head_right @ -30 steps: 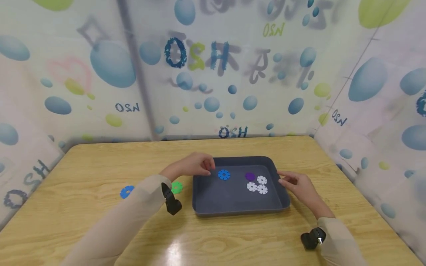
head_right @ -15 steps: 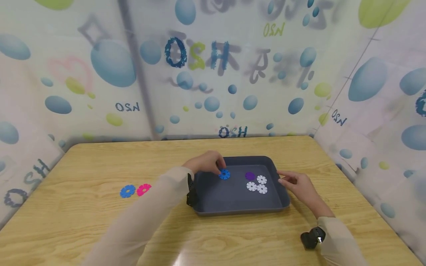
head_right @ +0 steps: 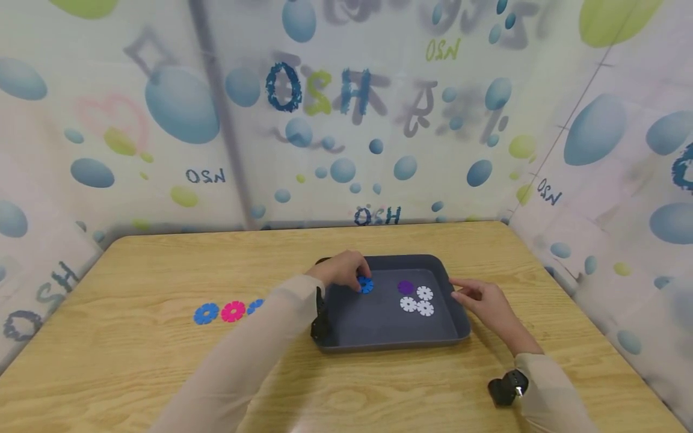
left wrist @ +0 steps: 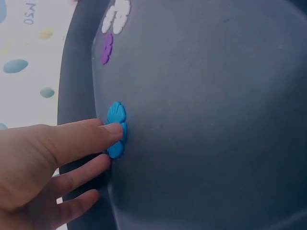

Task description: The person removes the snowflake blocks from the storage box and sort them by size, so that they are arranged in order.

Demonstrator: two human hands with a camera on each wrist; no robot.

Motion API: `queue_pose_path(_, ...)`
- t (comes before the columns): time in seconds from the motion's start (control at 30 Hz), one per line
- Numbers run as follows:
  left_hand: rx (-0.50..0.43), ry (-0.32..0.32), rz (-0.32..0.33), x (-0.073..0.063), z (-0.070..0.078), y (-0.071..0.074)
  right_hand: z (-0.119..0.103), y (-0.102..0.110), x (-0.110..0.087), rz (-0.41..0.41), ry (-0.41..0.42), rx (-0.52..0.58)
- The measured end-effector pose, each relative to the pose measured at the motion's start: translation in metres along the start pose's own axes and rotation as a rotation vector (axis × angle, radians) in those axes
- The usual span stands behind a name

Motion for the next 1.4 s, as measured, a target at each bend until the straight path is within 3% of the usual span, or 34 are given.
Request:
queue_pose_path(0.47, 0.031, 0.047, 0.008, -0.005, 0.002, -0.001, 0.000, -0.001, -0.001, -0.010, -0.008, 0.011)
queue_pose_path(0.8, 0.073, 0.048, 0.059, -0.005, 0.004, 0.006, -0.001, -0.002, -0.001, -0.016, -0.026, 0.003)
queue_pose_path(1.1, 0.034, -0.006, 0.069, -0.009, 0.006, 0.013, 0.000, -0.001, -0.001, -0.016, -0.035, 0.006)
queue_pose_path(1.4, -0.026, -0.136, 0.073, -0.019, 0.012, 0.023, -0.001, -0.001, -0.001, -0.011, -0.023, 0.000)
Point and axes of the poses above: each hand's wrist, its own x-axis towards the middle knuckle, its own y-axis out of the back of the hand, z = x × y, the point moved 9 cm from there along x, towards the middle knuckle, and after that the axes turned 7 degrees about z, right-handed, at the moved point
